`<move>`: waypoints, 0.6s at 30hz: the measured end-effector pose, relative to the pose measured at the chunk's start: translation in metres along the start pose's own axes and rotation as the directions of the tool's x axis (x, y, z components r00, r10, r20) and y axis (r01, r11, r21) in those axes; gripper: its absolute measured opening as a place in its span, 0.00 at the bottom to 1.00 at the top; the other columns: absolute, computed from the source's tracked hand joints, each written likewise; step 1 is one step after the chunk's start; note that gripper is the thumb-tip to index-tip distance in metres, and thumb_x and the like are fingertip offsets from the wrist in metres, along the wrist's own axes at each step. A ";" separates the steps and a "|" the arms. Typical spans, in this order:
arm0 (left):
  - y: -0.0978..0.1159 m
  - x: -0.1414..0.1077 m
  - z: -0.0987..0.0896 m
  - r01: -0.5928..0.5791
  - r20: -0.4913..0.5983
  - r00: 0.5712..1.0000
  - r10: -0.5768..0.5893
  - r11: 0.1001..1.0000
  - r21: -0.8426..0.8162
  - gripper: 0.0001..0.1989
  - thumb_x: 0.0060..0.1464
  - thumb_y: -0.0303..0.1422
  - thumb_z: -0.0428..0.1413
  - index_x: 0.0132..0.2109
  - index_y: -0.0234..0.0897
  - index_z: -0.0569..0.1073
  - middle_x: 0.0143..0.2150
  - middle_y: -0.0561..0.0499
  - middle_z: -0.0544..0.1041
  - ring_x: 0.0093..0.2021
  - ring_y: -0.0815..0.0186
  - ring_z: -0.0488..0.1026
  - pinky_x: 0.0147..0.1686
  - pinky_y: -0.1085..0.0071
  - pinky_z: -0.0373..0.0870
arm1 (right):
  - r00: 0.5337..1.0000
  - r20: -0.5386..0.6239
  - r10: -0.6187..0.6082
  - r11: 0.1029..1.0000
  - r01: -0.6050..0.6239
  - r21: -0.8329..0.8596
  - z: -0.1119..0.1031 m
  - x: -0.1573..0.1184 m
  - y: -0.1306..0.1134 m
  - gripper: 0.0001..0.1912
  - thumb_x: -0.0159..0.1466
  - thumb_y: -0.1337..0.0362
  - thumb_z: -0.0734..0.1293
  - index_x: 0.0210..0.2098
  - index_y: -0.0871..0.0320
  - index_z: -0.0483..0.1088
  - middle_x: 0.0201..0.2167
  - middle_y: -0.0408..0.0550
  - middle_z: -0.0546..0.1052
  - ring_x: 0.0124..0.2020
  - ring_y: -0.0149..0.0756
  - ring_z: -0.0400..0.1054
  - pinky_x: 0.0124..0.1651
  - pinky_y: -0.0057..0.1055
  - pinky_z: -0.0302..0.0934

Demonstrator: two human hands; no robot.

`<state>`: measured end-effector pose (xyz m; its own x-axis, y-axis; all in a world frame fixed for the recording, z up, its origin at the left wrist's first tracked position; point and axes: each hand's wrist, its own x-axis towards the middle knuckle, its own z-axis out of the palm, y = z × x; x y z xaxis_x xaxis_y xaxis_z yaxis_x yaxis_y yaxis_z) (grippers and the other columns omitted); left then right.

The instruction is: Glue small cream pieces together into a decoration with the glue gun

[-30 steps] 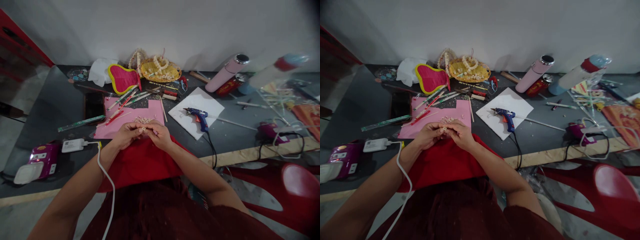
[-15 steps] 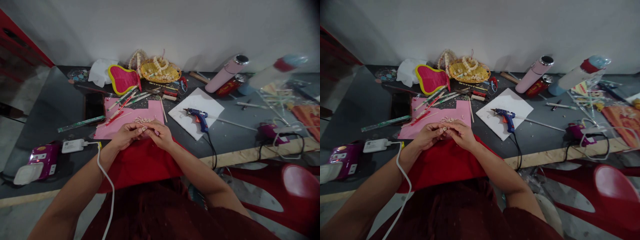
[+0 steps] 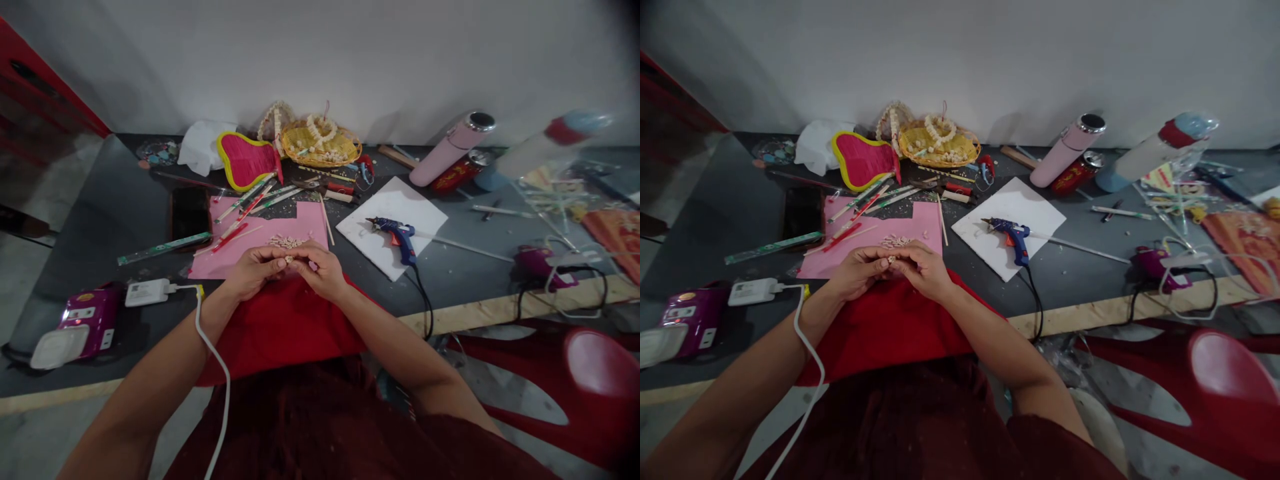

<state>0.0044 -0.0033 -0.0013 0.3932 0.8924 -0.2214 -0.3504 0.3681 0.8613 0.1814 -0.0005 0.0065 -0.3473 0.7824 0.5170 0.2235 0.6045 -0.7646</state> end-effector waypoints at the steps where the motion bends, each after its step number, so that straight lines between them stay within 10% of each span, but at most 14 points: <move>1: 0.000 0.000 0.000 0.001 -0.007 1.000 -0.001 1.000 0.011 0.11 0.44 0.33 0.65 0.36 0.32 0.78 0.28 0.51 0.76 0.25 0.75 0.69 0.27 0.78 0.66 | 1.000 0.005 -0.006 1.000 0.006 -0.002 0.000 0.000 0.000 0.10 0.63 0.66 0.64 0.44 0.54 0.72 0.35 0.46 0.76 0.37 0.31 0.69 0.41 0.31 0.65; 18: -0.001 -0.001 -0.001 0.002 0.014 1.000 -0.002 1.000 0.024 0.10 0.45 0.33 0.64 0.35 0.31 0.78 0.29 0.49 0.76 0.27 0.73 0.70 0.27 0.78 0.66 | 0.999 -0.035 -0.012 0.997 0.009 -0.081 0.008 -0.003 0.000 0.07 0.64 0.65 0.62 0.40 0.56 0.71 0.33 0.47 0.75 0.36 0.32 0.69 0.40 0.31 0.66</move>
<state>0.0038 -0.0039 -0.0022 0.4059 0.8879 -0.2167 -0.3288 0.3630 0.8718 0.1753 -0.0039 0.0021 -0.3174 0.7801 0.5392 0.2933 0.6215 -0.7265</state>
